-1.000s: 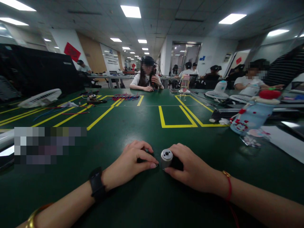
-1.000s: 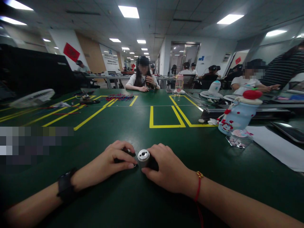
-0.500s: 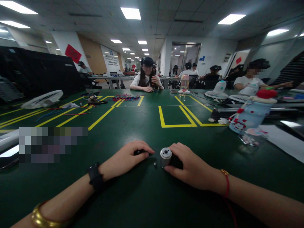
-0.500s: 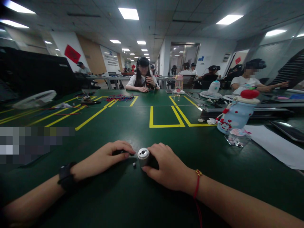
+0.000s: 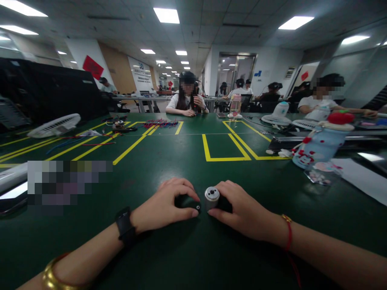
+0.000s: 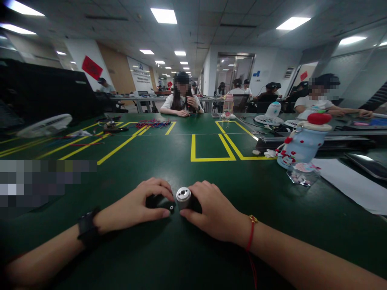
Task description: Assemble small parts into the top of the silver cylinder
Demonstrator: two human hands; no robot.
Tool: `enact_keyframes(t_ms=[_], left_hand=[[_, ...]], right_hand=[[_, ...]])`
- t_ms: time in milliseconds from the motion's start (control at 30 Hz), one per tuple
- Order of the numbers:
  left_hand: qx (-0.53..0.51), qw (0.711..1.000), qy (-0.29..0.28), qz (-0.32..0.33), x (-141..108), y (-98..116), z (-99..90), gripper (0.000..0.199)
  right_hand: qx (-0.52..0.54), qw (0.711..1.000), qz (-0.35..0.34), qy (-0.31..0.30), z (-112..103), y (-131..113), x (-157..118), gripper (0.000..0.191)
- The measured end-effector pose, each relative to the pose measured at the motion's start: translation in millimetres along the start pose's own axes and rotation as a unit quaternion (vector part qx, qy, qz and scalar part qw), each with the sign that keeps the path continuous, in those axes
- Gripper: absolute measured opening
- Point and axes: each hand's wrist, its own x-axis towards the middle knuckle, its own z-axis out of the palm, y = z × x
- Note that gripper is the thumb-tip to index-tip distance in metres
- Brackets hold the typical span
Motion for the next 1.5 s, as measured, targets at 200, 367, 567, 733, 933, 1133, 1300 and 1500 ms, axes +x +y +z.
enact_keyframes(t_ms=[200, 367, 567, 733, 933, 1133, 1300, 1500], left_hand=[[0.015, 1.0, -0.008, -0.012, -0.8, 2.2, 0.9, 0.022], [0.008, 0.999, -0.034, -0.005, -3.0, 1.5, -4.5, 0.026], [-0.002, 0.999, -0.04, 0.004, -4.0, 0.4, -7.2, 0.031], [0.01, 1.0, -0.013, -0.003, -1.5, 1.8, -1.0, 0.024], [0.023, 1.0, -0.011, -0.005, -1.3, 4.8, 0.0, 0.021], [-0.008, 0.998, -0.055, -0.001, -4.3, -1.4, -13.3, 0.042], [0.041, 0.997, -0.061, -0.022, -6.1, -11.2, -15.4, 0.059], [0.06, 0.994, -0.086, -0.027, -5.7, -8.0, -8.4, 0.075]], right_hand=[[0.002, 1.0, -0.002, -0.001, -1.9, -0.2, 0.6, 0.024], [0.005, 1.0, 0.001, -0.003, -2.4, -1.1, -0.2, 0.023], [0.003, 1.0, 0.0, -0.001, -2.3, -1.1, -0.8, 0.023], [0.004, 1.0, -0.003, -0.002, -1.9, -0.7, -0.5, 0.023], [0.003, 1.0, -0.004, -0.003, -2.6, -1.4, -0.3, 0.022], [0.01, 1.0, -0.004, 0.001, -2.7, -0.9, -0.7, 0.024], [0.008, 1.0, -0.007, 0.004, -2.2, 0.7, -0.9, 0.026], [0.004, 1.0, -0.005, 0.002, -2.2, 0.1, -0.4, 0.025]])
